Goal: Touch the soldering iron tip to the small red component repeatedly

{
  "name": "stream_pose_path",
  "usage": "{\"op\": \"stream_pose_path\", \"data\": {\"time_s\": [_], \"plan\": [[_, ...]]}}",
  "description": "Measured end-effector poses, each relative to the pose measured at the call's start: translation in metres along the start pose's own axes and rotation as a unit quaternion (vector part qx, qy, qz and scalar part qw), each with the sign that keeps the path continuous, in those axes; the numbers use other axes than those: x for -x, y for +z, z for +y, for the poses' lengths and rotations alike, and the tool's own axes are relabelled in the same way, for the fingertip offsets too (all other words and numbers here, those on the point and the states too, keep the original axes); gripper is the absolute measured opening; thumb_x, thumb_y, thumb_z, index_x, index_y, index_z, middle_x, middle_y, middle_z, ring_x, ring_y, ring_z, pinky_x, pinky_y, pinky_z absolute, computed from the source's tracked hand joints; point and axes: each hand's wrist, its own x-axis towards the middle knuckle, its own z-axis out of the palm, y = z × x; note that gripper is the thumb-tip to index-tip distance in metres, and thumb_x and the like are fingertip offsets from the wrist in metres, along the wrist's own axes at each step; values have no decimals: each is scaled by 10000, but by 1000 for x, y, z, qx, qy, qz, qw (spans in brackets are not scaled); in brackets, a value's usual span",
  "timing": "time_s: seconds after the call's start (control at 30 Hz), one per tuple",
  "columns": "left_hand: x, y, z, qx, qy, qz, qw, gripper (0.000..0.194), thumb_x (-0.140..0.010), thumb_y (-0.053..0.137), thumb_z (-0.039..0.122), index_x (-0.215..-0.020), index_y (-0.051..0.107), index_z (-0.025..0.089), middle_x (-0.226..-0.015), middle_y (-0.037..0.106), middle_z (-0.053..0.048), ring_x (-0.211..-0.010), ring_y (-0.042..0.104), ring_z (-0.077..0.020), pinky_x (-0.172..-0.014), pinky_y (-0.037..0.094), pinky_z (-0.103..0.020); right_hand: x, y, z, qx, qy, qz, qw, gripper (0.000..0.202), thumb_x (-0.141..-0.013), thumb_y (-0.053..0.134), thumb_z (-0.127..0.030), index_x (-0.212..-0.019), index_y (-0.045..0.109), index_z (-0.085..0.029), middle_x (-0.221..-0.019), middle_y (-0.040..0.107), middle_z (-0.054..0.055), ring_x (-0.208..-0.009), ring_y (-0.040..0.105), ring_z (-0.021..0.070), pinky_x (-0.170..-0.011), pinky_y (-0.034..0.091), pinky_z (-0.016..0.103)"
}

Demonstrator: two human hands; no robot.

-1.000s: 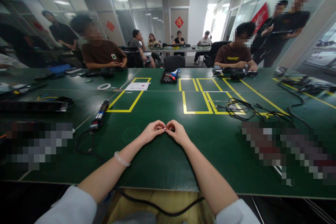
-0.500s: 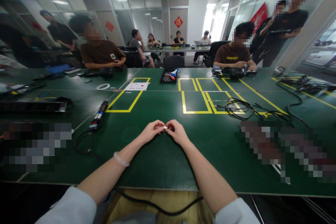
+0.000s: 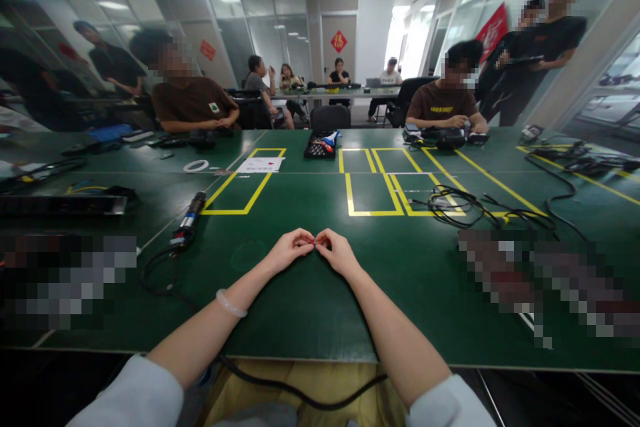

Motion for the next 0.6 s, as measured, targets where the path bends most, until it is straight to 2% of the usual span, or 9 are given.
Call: {"op": "stream_pose_path", "data": {"time_s": [0.2,0.3,0.47,0.6], "plan": [[1,-1,-1,7,-8,-9,1000,316,-765,643,398,-932,590,135,-842,622,-43,-746,592,-128,-630,469,-240,0,1,0,23,-32,14,999,83,-824,554,-230,-886,594,-191,-806,602,6,-718,544,136,-684,432,256],[1,-2,-3,7,-5,-10,1000,298,-767,644,383,-918,585,133,-840,621,-40,-741,590,-123,-631,465,-237,0,2,1,23,-44,10,999,76,-819,561,-219,-882,593,-190,-817,599,5,-720,543,131,-687,430,253],[1,-2,-4,13,3,-4,1000,279,-751,655,329,-931,567,135,-841,605,-29,-727,583,-116,-612,462,-226,0,4,1,11,-7,4,1000,178,-795,601,-245,-959,589,-179,-829,626,7,-705,562,128,-692,447,260],[1,-3,-3,-13,17,0,1000,236,-752,638,286,-929,576,141,-889,613,-40,-781,587,-130,-646,471,-235,0,3,1,16,16,11,1000,149,-811,587,-272,-918,615,-172,-808,638,17,-702,565,134,-684,447,264]]}}
